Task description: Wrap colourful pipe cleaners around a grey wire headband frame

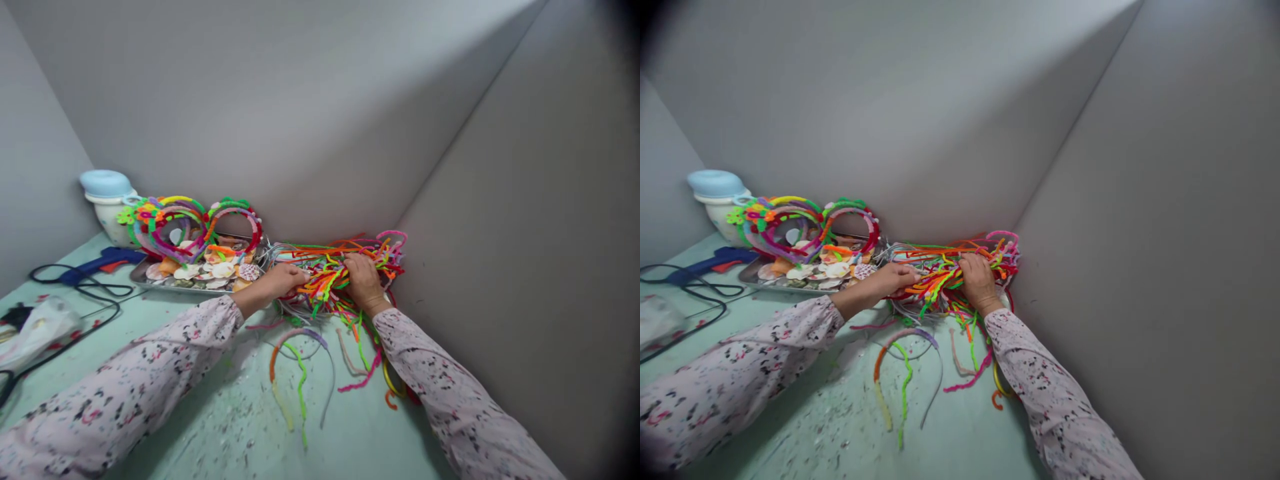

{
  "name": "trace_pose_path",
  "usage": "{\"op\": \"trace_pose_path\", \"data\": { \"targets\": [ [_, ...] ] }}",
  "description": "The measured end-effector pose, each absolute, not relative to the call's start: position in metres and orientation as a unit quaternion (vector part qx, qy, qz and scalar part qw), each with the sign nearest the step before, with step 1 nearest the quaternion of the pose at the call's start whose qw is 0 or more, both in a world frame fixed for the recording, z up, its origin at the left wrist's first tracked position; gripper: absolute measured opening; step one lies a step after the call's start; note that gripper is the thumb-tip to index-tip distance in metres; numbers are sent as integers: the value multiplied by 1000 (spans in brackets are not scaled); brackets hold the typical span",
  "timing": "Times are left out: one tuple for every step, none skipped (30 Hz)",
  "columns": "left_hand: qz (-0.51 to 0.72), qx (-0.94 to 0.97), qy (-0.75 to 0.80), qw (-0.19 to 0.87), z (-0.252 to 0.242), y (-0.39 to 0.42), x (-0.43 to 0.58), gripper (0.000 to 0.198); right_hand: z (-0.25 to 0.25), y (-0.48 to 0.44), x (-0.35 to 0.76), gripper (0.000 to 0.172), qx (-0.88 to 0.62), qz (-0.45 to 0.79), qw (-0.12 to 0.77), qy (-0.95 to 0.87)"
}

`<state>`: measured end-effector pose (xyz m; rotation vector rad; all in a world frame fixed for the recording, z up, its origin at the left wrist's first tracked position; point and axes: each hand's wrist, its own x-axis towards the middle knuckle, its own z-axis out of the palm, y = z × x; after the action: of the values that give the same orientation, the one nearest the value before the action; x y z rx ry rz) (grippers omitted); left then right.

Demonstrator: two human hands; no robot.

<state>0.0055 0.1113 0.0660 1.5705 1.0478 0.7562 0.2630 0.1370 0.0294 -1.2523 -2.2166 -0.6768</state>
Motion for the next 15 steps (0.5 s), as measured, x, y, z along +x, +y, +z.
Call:
{"op": "trace_pose_path", "data": {
  "targets": [
    [318,658,443,519,66,111,5,34,30,136,263,26,-460,-248,249,-815],
    [322,659,453,506,66,111,5,31,30,136,263,26,-460,-246,248,-816],
    [328,661,466,488,68,111,4,29,30,136,263,27,-461,-246,246,-816],
    [332,664,478,469,70,110,3,26,31,136,262,28,-462,-245,245,-816],
    [341,662,488,456,74,109,1,24,31,136,262,30,-464,-244,244,-816],
    [343,657,500,448,77,108,0,22,31,137,262,31,-466,-242,242,-816],
    [353,651,509,439,81,107,-2,21,31,137,262,33,-469,-239,240,-816],
    [368,646,520,421,86,107,-4,20,31,139,261,34,-474,-234,236,-815],
    [371,647,527,408,90,106,-7,18,32,140,261,34,-480,-228,233,-815],
    [382,642,531,401,94,106,-10,17,32,141,260,34,-485,-223,228,-814],
    [401,630,533,398,99,105,-14,17,33,143,260,35,-489,-219,223,-815],
    [418,621,529,400,103,105,-19,16,34,144,259,35,-492,-216,217,-815],
    [435,608,526,405,107,105,-24,14,34,146,258,36,-495,-213,210,-816],
    [445,603,524,405,111,104,-29,13,36,147,257,37,-499,-210,201,-816],
    [452,599,523,403,115,104,-35,13,37,149,255,37,-504,-208,193,-816]
  ]
}}
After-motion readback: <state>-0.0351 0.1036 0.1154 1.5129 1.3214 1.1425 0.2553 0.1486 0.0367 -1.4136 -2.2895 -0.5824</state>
